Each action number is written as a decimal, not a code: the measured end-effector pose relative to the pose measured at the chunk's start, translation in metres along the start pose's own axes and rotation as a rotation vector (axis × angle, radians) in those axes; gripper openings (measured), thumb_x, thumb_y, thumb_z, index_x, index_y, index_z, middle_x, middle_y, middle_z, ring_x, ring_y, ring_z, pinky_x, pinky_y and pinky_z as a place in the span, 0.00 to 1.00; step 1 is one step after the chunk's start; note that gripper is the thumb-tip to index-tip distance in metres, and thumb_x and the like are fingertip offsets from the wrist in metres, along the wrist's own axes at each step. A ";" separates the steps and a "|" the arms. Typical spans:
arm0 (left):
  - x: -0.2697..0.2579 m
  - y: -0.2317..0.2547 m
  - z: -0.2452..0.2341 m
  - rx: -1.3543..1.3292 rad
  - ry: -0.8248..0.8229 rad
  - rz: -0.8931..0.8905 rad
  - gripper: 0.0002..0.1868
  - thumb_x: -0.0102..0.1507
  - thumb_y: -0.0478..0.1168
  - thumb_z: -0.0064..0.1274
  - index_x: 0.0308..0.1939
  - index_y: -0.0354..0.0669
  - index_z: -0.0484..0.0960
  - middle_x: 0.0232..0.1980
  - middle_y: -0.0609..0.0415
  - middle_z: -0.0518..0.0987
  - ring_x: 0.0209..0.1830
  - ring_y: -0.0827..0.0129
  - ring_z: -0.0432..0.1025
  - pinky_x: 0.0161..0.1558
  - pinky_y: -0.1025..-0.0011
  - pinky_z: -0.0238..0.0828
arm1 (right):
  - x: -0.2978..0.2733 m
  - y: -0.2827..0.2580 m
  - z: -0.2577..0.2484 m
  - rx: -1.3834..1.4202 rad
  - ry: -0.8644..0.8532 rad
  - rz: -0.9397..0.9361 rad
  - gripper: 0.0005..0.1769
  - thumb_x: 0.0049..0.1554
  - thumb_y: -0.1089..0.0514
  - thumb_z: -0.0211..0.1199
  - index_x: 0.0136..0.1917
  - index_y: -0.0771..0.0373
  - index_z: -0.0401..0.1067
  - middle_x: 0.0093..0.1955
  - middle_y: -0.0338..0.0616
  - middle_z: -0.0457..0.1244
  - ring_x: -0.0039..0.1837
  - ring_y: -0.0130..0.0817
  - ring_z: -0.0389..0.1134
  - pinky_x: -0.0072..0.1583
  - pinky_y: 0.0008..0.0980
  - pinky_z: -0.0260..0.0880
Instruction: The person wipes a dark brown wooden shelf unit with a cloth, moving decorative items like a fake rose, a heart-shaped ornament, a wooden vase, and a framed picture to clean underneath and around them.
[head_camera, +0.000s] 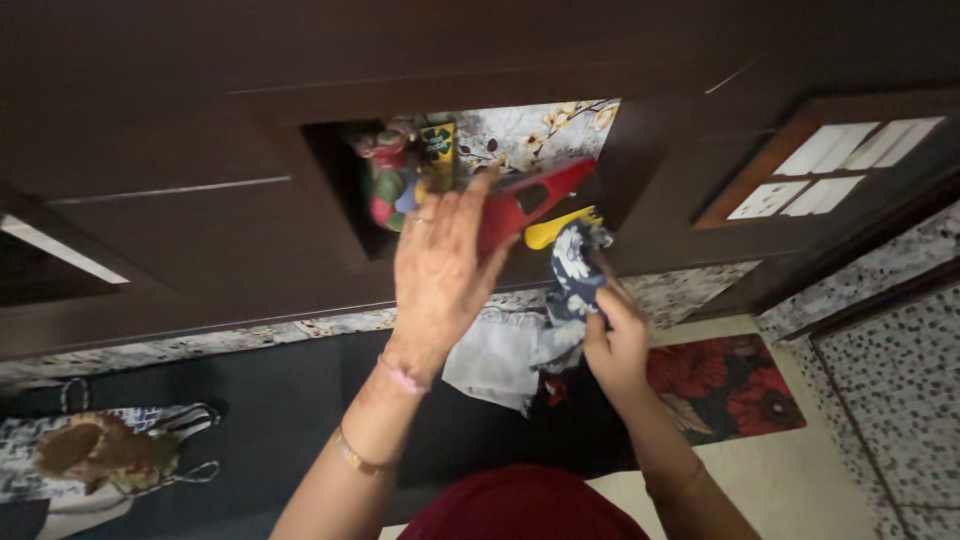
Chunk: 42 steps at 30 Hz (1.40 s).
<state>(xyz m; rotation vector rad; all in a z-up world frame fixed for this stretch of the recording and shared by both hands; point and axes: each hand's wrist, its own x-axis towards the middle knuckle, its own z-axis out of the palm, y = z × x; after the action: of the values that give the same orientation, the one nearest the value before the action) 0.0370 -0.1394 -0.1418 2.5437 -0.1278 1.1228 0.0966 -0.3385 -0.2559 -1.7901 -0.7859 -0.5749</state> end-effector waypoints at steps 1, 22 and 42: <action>-0.004 0.003 -0.011 -0.079 0.053 -0.025 0.37 0.48 0.39 0.64 0.59 0.40 0.67 0.45 0.50 0.74 0.48 0.58 0.67 0.51 0.62 0.62 | -0.001 0.000 0.003 -0.016 0.005 0.050 0.18 0.47 0.74 0.47 0.51 0.72 0.67 0.47 0.52 0.64 0.48 0.35 0.67 0.51 0.27 0.64; -0.077 -0.006 -0.042 -1.207 -0.269 -0.025 0.24 0.56 0.40 0.61 0.54 0.37 0.76 0.51 0.50 0.77 0.50 0.67 0.73 0.54 0.68 0.76 | -0.014 -0.090 0.036 0.622 0.347 0.252 0.21 0.66 0.50 0.46 0.63 0.70 0.57 0.59 0.44 0.58 0.59 0.32 0.60 0.61 0.32 0.61; -0.102 0.029 -0.016 -1.505 -0.167 -0.618 0.35 0.65 0.42 0.46 0.71 0.35 0.48 0.56 0.50 0.62 0.56 0.70 0.57 0.61 0.71 0.53 | 0.009 -0.131 0.024 -0.347 -0.229 -0.019 0.21 0.43 0.53 0.69 0.48 0.63 0.68 0.39 0.49 0.64 0.39 0.43 0.68 0.40 0.34 0.67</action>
<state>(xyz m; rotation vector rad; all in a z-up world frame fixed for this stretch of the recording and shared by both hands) -0.0501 -0.1671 -0.1980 1.1396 -0.1330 0.2656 0.0057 -0.2832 -0.1754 -2.1988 -0.8998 -0.5490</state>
